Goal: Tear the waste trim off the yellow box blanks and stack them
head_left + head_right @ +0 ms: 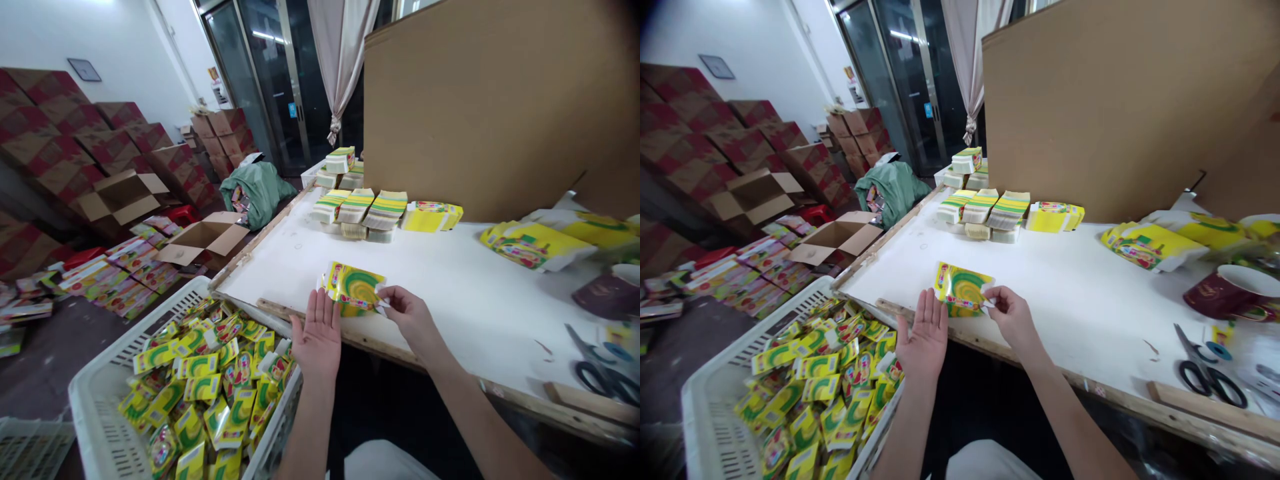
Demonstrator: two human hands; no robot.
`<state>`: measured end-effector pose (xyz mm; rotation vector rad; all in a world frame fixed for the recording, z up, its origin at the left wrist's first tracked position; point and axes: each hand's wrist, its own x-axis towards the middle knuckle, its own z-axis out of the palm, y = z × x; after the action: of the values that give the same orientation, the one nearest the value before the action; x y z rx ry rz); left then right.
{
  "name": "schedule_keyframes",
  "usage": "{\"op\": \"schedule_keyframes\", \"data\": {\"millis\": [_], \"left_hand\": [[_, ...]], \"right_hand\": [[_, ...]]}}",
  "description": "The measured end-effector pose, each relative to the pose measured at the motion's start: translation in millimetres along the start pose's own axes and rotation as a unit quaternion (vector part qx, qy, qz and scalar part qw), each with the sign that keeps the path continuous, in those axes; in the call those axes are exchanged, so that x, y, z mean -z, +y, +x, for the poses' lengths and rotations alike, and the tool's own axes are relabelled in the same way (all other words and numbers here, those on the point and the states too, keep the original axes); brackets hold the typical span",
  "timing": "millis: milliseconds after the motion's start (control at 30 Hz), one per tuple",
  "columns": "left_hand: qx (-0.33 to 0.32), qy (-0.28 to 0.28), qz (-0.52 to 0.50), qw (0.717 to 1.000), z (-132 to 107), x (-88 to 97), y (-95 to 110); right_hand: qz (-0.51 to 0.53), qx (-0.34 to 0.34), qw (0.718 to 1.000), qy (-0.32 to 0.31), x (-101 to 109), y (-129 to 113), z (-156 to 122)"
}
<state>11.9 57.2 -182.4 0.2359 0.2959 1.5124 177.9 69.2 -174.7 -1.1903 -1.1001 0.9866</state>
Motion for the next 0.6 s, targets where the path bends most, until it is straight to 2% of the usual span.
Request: {"op": "schedule_keyframes", "data": {"millis": [100, 200, 300, 467, 600], "left_hand": [[0.006, -0.006, -0.013, 1.000, 0.0, 1.4, -0.7], [0.007, 0.015, -0.012, 1.000, 0.4, 1.6, -2.0], [0.005, 0.053, 0.003, 0.999, 1.3, 1.5, -4.5], [-0.014, 0.152, 0.053, 0.987, 3.2, 7.1, -9.4], [-0.021, 0.160, 0.088, 0.983, 2.2, 10.6, -11.0]], "right_hand": [[0.035, -0.007, 0.999, 0.035, 6.2, 6.5, -1.1], [0.070, -0.022, 0.996, 0.056, 8.7, 9.8, -3.3], [0.088, -0.036, 0.994, 0.061, 8.7, 11.7, -6.6], [0.082, -0.048, 0.994, 0.059, 7.6, 13.0, -15.7], [0.076, -0.062, 0.994, 0.045, 7.1, 13.8, -21.2]]}}
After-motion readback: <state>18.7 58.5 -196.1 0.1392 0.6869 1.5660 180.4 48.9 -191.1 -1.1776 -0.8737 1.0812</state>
